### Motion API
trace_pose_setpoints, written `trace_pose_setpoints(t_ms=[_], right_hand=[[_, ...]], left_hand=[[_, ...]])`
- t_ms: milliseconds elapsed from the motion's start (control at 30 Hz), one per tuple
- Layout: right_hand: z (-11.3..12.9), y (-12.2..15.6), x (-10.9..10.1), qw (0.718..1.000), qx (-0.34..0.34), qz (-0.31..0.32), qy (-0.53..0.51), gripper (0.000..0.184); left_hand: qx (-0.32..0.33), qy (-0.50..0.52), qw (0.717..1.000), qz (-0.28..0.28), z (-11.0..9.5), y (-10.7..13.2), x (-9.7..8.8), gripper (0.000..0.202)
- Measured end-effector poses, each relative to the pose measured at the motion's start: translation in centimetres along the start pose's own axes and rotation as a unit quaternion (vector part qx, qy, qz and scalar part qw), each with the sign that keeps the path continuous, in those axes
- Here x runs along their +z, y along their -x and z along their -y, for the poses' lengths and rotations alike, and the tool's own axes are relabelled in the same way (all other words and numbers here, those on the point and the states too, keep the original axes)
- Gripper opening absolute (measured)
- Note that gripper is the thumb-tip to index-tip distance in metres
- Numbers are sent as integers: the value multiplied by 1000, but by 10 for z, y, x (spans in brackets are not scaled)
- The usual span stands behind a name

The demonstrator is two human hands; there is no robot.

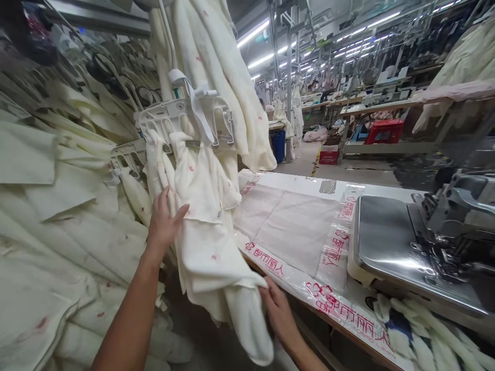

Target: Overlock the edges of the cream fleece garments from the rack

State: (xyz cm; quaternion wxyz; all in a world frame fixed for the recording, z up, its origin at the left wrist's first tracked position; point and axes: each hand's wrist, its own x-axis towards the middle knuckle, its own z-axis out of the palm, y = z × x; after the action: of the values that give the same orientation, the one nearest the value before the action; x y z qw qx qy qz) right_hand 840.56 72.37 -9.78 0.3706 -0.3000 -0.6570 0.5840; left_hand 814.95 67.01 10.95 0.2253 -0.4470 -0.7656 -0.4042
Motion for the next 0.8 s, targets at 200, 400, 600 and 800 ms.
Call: trace_pose_setpoints(t_ms=[200, 400, 600, 800], right_hand=[[118, 4, -75, 991, 22, -70, -109, 31], [147, -7, -112, 996, -28, -86, -24, 33], [130, -13, -119, 990, -16, -129, 47, 34], [117, -8, -105, 951, -78, -127, 270, 34]], left_hand=[[305, 114, 937, 123, -74, 96, 34, 67], [302, 81, 937, 156, -70, 80, 67, 58], [-239, 152, 958, -52, 8, 84, 85, 84], [-380, 233, 888, 116, 57, 124, 102, 23]])
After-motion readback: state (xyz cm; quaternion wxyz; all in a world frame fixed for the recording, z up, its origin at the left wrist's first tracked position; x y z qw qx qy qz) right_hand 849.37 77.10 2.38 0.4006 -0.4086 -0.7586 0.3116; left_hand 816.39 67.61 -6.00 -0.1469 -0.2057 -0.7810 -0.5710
